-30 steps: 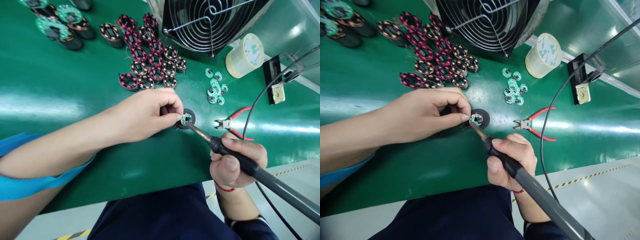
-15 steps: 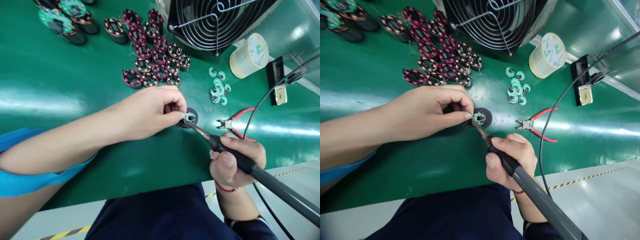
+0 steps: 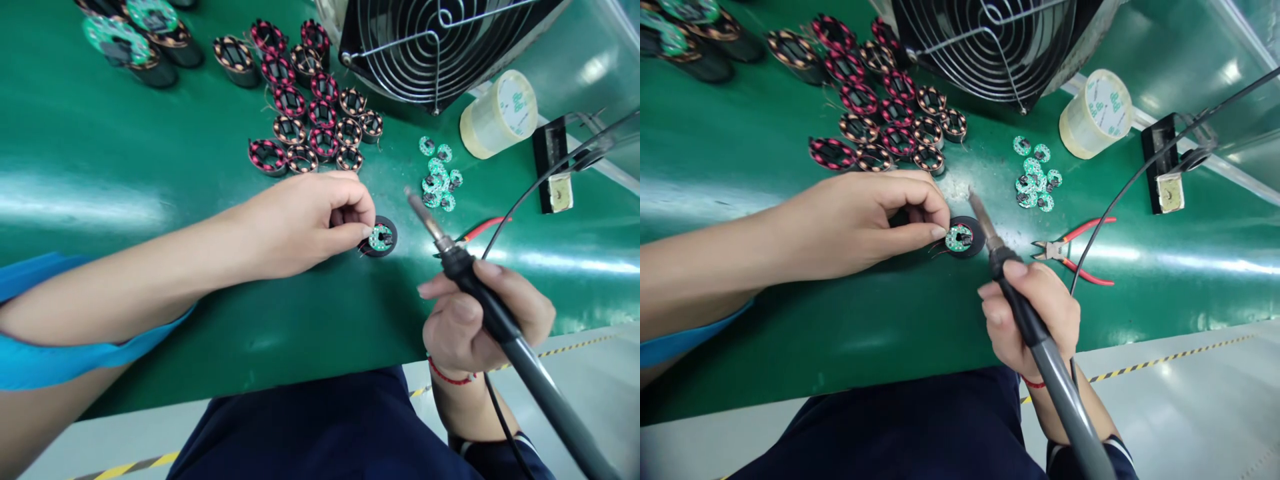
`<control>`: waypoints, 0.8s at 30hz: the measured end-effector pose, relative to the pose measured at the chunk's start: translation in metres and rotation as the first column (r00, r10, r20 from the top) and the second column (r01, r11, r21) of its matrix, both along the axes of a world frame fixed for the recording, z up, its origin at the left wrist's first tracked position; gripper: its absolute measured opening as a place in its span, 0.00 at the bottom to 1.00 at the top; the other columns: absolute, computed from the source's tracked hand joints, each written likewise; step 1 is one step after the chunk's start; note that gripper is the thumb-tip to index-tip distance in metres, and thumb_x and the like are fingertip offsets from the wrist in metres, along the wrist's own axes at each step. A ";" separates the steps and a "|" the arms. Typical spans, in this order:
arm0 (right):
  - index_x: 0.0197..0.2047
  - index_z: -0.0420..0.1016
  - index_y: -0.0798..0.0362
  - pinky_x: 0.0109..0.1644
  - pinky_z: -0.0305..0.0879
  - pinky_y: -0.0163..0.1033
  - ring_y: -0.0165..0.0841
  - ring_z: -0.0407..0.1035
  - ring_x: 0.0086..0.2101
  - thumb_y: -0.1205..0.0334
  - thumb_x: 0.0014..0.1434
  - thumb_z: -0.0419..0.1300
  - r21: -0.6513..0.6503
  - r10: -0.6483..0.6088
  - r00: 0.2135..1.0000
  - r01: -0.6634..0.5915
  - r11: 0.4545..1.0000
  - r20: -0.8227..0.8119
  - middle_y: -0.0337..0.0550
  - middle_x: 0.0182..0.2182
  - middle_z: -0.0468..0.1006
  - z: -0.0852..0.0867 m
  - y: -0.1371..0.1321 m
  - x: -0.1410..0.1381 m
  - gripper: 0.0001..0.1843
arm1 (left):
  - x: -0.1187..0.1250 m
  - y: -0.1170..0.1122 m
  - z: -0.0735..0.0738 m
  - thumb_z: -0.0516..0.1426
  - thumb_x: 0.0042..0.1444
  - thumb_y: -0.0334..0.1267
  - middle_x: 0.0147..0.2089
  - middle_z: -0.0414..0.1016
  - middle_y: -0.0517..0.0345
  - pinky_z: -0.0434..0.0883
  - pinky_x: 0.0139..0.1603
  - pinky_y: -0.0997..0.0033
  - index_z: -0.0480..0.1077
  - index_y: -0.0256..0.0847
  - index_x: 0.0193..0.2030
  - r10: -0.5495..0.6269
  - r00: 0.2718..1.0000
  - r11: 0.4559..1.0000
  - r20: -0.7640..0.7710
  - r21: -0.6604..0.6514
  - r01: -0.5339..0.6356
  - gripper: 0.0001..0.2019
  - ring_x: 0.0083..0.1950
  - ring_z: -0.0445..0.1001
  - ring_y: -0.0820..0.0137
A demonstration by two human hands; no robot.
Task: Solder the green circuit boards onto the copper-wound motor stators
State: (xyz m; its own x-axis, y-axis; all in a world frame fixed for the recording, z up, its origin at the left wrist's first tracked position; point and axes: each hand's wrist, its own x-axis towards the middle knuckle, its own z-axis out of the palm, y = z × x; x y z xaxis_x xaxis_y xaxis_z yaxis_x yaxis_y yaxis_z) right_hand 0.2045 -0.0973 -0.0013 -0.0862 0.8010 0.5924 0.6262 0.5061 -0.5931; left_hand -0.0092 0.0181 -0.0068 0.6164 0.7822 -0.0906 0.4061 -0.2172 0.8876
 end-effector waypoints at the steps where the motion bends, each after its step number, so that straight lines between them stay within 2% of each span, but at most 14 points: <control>1: 0.75 0.68 0.41 0.31 0.82 0.41 0.33 0.83 0.29 0.56 0.80 0.58 0.024 -0.023 0.998 0.025 0.999 -0.055 0.37 0.37 0.85 0.002 0.003 -0.003 0.23 | 0.000 0.000 0.000 0.58 0.60 0.39 0.35 0.76 0.62 0.71 0.40 0.70 0.75 0.43 0.33 -0.001 1.000 1.000 0.001 0.000 0.001 0.07 0.34 0.73 0.72; 2: 0.73 0.70 0.42 0.36 0.85 0.42 0.35 0.85 0.34 0.58 0.79 0.59 0.026 -0.051 0.994 0.053 0.998 -0.093 0.39 0.40 0.87 0.004 0.006 -0.006 0.22 | 0.000 0.000 0.000 0.58 0.60 0.39 0.35 0.76 0.62 0.71 0.39 0.71 0.75 0.43 0.33 -0.004 1.000 1.000 0.002 0.000 0.004 0.06 0.34 0.73 0.72; 4: 0.71 0.72 0.42 0.49 0.88 0.46 0.38 0.87 0.42 0.62 0.79 0.59 -0.064 -0.050 0.998 0.047 0.997 -0.046 0.41 0.45 0.89 0.008 0.013 -0.012 0.21 | 0.000 0.001 -0.001 0.58 0.60 0.39 0.35 0.77 0.61 0.71 0.39 0.71 0.75 0.43 0.34 -0.012 1.000 1.000 0.002 0.004 0.012 0.06 0.34 0.73 0.71; 7: 0.69 0.72 0.42 0.59 0.86 0.51 0.41 0.85 0.53 0.66 0.77 0.58 -0.240 0.081 0.989 -0.049 0.970 0.125 0.42 0.53 0.89 0.012 0.022 -0.015 0.21 | 0.001 0.001 -0.001 0.58 0.61 0.38 0.35 0.77 0.61 0.72 0.40 0.70 0.76 0.42 0.35 -0.018 1.000 1.000 0.006 0.018 0.018 0.07 0.36 0.74 0.70; 9: 0.69 0.71 0.43 0.59 0.85 0.51 0.42 0.83 0.55 0.66 0.76 0.58 -0.288 0.126 0.977 -0.074 0.955 0.169 0.44 0.55 0.87 0.008 0.026 -0.015 0.21 | 0.000 0.001 0.000 0.58 0.62 0.38 0.36 0.77 0.60 0.72 0.41 0.70 0.76 0.42 0.36 -0.020 1.000 1.000 0.006 0.021 0.020 0.07 0.35 0.74 0.71; 16: 0.73 0.65 0.40 0.57 0.84 0.49 0.39 0.84 0.51 0.64 0.77 0.58 -0.257 0.124 0.986 -0.091 0.962 0.114 0.42 0.55 0.86 -0.013 0.028 -0.012 0.25 | -0.007 0.003 -0.005 0.56 0.62 0.35 0.39 0.78 0.58 0.73 0.46 0.68 0.74 0.43 0.34 -0.129 0.989 0.989 0.069 0.084 0.123 0.06 0.40 0.77 0.67; 19: 0.75 0.63 0.40 0.59 0.83 0.50 0.40 0.84 0.52 0.64 0.77 0.57 -0.255 0.134 0.985 -0.101 0.962 0.113 0.43 0.56 0.86 -0.016 0.028 -0.010 0.27 | -0.009 0.001 -0.008 0.57 0.61 0.35 0.39 0.77 0.58 0.71 0.44 0.67 0.73 0.44 0.36 -0.134 0.987 0.984 0.086 0.131 0.122 0.05 0.40 0.76 0.67; 24: 0.76 0.60 0.40 0.60 0.82 0.49 0.40 0.83 0.54 0.65 0.76 0.58 -0.236 0.142 0.983 -0.111 0.965 0.117 0.44 0.58 0.86 -0.017 0.028 -0.009 0.29 | -0.007 -0.004 -0.005 0.59 0.62 0.38 0.39 0.76 0.58 0.69 0.41 0.67 0.73 0.44 0.37 -0.101 0.994 0.991 0.050 0.093 0.097 0.03 0.40 0.75 0.66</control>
